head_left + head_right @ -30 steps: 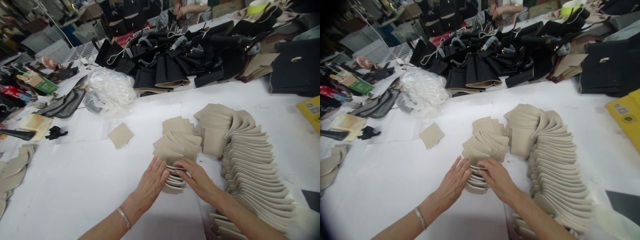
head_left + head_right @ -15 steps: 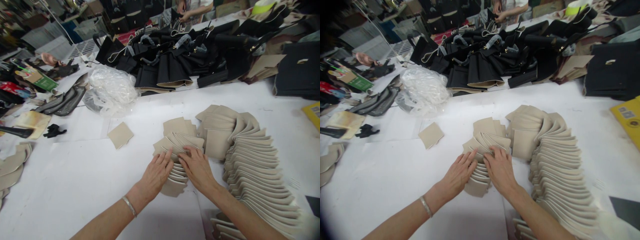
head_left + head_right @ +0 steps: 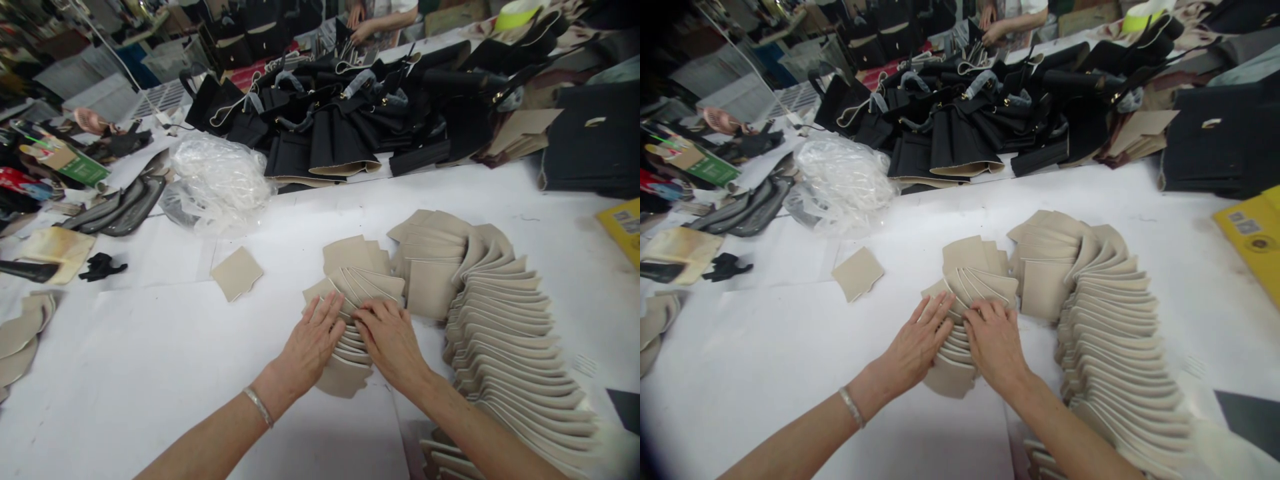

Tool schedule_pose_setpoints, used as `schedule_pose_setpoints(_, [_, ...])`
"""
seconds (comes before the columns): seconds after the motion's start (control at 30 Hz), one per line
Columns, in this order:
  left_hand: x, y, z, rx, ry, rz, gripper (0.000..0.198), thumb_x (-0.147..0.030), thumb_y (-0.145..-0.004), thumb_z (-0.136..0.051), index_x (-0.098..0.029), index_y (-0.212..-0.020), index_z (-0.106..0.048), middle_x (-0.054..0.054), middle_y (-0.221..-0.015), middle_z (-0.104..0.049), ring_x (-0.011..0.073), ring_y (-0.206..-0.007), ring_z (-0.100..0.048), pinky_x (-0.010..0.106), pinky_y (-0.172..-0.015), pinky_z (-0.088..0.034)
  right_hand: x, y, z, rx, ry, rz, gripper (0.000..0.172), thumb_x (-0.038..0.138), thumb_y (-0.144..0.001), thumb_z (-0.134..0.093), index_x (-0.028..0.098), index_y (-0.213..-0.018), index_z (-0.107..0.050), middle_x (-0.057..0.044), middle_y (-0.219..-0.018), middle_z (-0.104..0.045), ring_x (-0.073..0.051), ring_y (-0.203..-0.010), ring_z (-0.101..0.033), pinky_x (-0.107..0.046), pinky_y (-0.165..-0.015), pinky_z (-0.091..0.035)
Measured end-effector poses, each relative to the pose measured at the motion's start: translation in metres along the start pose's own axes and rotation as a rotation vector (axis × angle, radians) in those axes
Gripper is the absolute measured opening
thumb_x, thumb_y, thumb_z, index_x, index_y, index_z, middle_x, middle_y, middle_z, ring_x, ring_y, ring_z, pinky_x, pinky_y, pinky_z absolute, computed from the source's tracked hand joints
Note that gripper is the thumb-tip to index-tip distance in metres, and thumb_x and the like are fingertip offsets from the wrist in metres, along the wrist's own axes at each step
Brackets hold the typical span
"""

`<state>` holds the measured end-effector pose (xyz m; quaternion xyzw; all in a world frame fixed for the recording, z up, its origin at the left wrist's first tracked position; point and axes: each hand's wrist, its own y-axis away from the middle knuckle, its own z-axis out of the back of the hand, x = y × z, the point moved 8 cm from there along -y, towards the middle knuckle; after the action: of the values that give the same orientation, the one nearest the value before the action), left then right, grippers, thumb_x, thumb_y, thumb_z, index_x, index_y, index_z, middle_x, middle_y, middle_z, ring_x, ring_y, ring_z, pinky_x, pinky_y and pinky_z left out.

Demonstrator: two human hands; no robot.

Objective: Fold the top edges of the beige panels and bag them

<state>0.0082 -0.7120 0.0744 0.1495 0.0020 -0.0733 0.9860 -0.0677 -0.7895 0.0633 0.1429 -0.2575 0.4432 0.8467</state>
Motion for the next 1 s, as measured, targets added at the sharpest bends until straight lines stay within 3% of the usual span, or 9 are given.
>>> schedule_pose_setpoints(0.13, [-0.001,0.001,-0.004,0.009,0.013,-0.054,0.050,-0.013,-0.076,-0.062,-0.012,-0.124,-0.047,0.018,-0.158,-0.024,0.0323,-0.148,-0.014,0.052,-0.120,-0.011,-0.009,0.003,-0.005,0.035,-0.115,-0.015,0.024,0.017,-0.094,-0.047,0.020,-0.116,-0.056,-0.007,-0.103,-0.067,-0.024,-0.096,-0.058,-0.038,-0.082,-0.042])
schedule_pose_setpoints(0.27, [-0.001,0.000,-0.003,0.025,0.017,-0.068,0.055,-0.014,-0.081,-0.058,-0.013,-0.133,-0.042,0.017,-0.153,-0.037,0.0337,-0.145,-0.025,0.055,-0.119,-0.010,-0.030,0.001,-0.007,-0.006,-0.122,-0.152,0.041,0.020,-0.095,-0.044,0.011,-0.134,-0.043,-0.012,-0.098,-0.067,-0.028,-0.092,-0.061,-0.044,-0.081,-0.045])
schedule_pose_setpoints(0.4, [-0.002,-0.001,0.001,0.004,0.018,-0.063,0.065,-0.013,-0.086,-0.050,-0.011,-0.146,-0.028,0.015,-0.148,-0.043,0.0316,-0.141,-0.033,0.054,-0.119,-0.011,-0.037,-0.004,-0.008,-0.018,-0.113,-0.200,0.036,0.019,-0.093,-0.045,0.009,-0.127,-0.051,-0.015,-0.101,-0.065,-0.030,-0.092,-0.060,-0.046,-0.080,-0.046])
schedule_pose_setpoints(0.53, [-0.003,-0.004,0.007,-0.040,-0.016,-0.048,0.074,-0.010,-0.084,-0.048,-0.006,-0.151,-0.016,0.016,-0.144,-0.045,0.0314,-0.136,-0.038,0.052,-0.119,-0.012,-0.028,-0.002,-0.003,-0.009,-0.136,-0.150,0.023,0.018,-0.092,-0.047,0.015,-0.110,-0.062,-0.013,-0.103,-0.062,-0.030,-0.098,-0.056,-0.047,-0.084,-0.046])
schedule_pose_setpoints(0.63, [-0.002,-0.004,0.012,-0.046,-0.048,-0.034,0.079,-0.011,-0.084,-0.050,-0.008,-0.152,-0.012,0.015,-0.139,-0.049,0.0320,-0.133,-0.041,0.053,-0.119,-0.014,-0.015,0.003,0.000,0.020,-0.182,-0.073,0.023,0.015,-0.094,-0.047,0.018,-0.111,-0.063,-0.009,-0.102,-0.061,-0.025,-0.099,-0.056,-0.041,-0.088,-0.047])
schedule_pose_setpoints(0.83, [-0.001,0.003,0.016,-0.013,-0.023,-0.028,0.066,-0.015,-0.083,-0.056,-0.008,-0.144,-0.033,0.014,-0.135,-0.053,0.0316,-0.129,-0.045,0.050,-0.117,-0.022,-0.008,0.001,0.012,0.079,-0.186,0.063,0.024,0.017,-0.094,-0.052,0.026,-0.112,-0.065,-0.003,-0.104,-0.063,-0.018,-0.100,-0.058,-0.030,-0.089,-0.048])
schedule_pose_setpoints(0.93, [0.001,0.009,0.017,-0.047,-0.025,-0.054,0.063,-0.022,-0.083,-0.062,-0.010,-0.140,-0.039,0.015,-0.146,-0.044,0.0345,-0.139,-0.033,0.051,-0.118,-0.017,-0.034,-0.012,0.024,-0.007,-0.080,-0.019,0.039,0.020,-0.093,-0.052,0.016,-0.132,-0.054,-0.016,-0.130,-0.051,-0.031,-0.121,-0.047,-0.048,-0.100,-0.041])
schedule_pose_setpoints(1.0, [0.002,0.012,0.017,-0.069,-0.036,-0.073,0.066,-0.029,-0.080,-0.068,-0.010,-0.138,-0.041,0.017,-0.153,-0.034,0.0369,-0.145,-0.021,0.051,-0.119,-0.013,-0.053,-0.021,0.028,-0.048,-0.007,-0.092,0.050,0.020,-0.091,-0.053,0.007,-0.138,-0.045,-0.025,-0.137,-0.044,-0.041,-0.126,-0.040,-0.060,-0.099,-0.036])
